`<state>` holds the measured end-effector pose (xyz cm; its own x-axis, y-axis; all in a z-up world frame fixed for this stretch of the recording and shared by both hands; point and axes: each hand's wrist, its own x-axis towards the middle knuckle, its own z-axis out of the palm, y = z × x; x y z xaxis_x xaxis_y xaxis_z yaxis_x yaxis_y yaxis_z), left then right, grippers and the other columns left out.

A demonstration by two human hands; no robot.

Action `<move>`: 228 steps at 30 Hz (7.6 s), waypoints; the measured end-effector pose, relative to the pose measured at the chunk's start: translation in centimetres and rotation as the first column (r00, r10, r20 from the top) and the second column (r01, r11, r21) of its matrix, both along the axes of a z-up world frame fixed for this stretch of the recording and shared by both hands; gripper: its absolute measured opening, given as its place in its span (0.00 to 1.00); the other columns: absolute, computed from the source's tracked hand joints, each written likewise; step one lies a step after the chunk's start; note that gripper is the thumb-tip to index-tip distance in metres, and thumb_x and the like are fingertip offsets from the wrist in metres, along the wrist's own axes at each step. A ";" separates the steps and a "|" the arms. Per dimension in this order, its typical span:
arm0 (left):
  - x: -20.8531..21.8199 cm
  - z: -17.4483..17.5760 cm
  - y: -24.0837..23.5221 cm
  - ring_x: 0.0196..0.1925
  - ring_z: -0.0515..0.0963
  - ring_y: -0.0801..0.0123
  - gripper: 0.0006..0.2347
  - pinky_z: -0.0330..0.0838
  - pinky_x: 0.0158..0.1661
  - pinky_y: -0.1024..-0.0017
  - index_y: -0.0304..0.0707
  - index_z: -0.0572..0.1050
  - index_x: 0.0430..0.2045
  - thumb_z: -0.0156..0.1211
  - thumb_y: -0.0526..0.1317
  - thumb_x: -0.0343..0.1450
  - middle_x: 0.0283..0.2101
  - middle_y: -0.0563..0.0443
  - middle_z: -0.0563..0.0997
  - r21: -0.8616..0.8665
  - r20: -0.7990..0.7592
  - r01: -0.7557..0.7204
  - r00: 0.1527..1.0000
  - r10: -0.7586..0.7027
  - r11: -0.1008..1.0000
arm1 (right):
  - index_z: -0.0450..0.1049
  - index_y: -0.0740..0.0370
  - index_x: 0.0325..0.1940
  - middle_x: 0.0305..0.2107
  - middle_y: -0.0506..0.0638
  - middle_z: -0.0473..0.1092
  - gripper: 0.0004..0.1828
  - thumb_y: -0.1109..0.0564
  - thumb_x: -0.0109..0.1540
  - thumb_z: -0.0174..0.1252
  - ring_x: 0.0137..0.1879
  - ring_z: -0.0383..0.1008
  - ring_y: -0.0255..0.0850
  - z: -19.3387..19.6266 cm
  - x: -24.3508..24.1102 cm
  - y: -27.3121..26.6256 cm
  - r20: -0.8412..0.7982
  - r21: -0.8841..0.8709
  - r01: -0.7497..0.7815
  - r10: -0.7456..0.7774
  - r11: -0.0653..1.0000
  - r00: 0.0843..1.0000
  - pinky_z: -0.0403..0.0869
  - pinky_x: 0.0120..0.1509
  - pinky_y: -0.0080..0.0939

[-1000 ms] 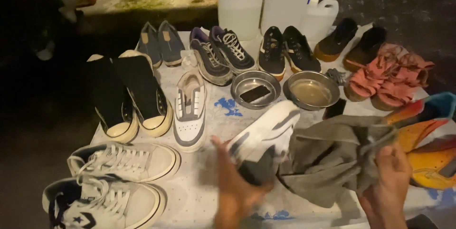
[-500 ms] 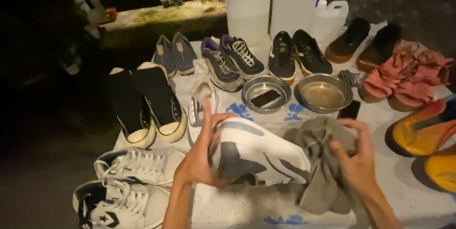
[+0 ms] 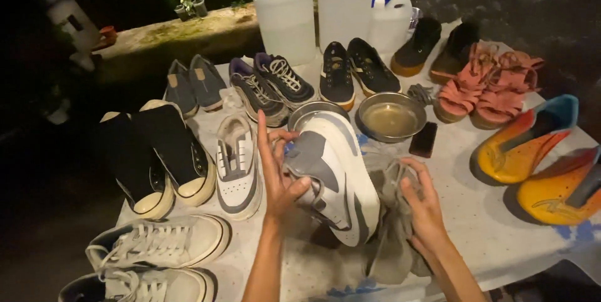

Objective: The person cleans a white and grey sneaker using a cloth and a brush. They wipe the shoe with the cloth, then dip the brush into a metal bowl of liquid and scrub the shoe's surface. The process is repeated on different parts of the shoe.

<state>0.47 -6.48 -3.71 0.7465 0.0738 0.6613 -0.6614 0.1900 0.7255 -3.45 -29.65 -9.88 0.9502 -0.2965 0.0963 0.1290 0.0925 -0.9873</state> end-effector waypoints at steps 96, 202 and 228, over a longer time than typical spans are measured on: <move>-5.9 -3.1 -1.8 0.65 0.76 0.44 0.56 0.71 0.64 0.59 0.27 0.29 0.72 0.76 0.35 0.60 0.62 0.25 0.72 0.125 0.187 -0.256 0.955 0.230 0.959 | 0.82 0.55 0.50 0.50 0.44 0.79 0.14 0.62 0.61 0.64 0.31 0.68 0.33 11.3 -10.0 6.6 0.704 -0.692 0.685 0.000 0.227 0.710 0.70 0.30 0.32; 0.9 -4.5 0.3 0.80 0.52 0.54 0.37 0.46 0.75 0.59 0.32 0.51 0.73 0.63 0.42 0.70 0.77 0.38 0.54 -0.017 0.040 -0.345 0.937 0.346 0.938 | 0.81 0.61 0.46 0.48 0.51 0.79 0.12 0.65 0.68 0.50 0.58 0.79 0.44 5.5 -4.9 9.2 0.767 -0.640 0.730 0.241 0.239 0.594 0.75 0.52 0.35; 1.1 -4.5 0.2 0.81 0.47 0.55 0.37 0.42 0.75 0.55 0.37 0.50 0.74 0.65 0.36 0.70 0.78 0.40 0.53 -0.051 -0.058 -0.408 0.912 0.405 0.911 | 0.78 0.55 0.55 0.60 0.49 0.72 0.14 0.62 0.65 0.61 0.68 0.71 0.52 2.2 -3.7 9.0 0.685 -0.716 0.683 0.343 0.148 0.643 0.77 0.48 0.37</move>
<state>1.57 -6.32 -8.17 0.6723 0.4162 0.6122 -0.6575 -0.0442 0.7522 -7.13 -20.61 -7.67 0.3753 0.3713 0.8493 0.4886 -0.8579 0.1591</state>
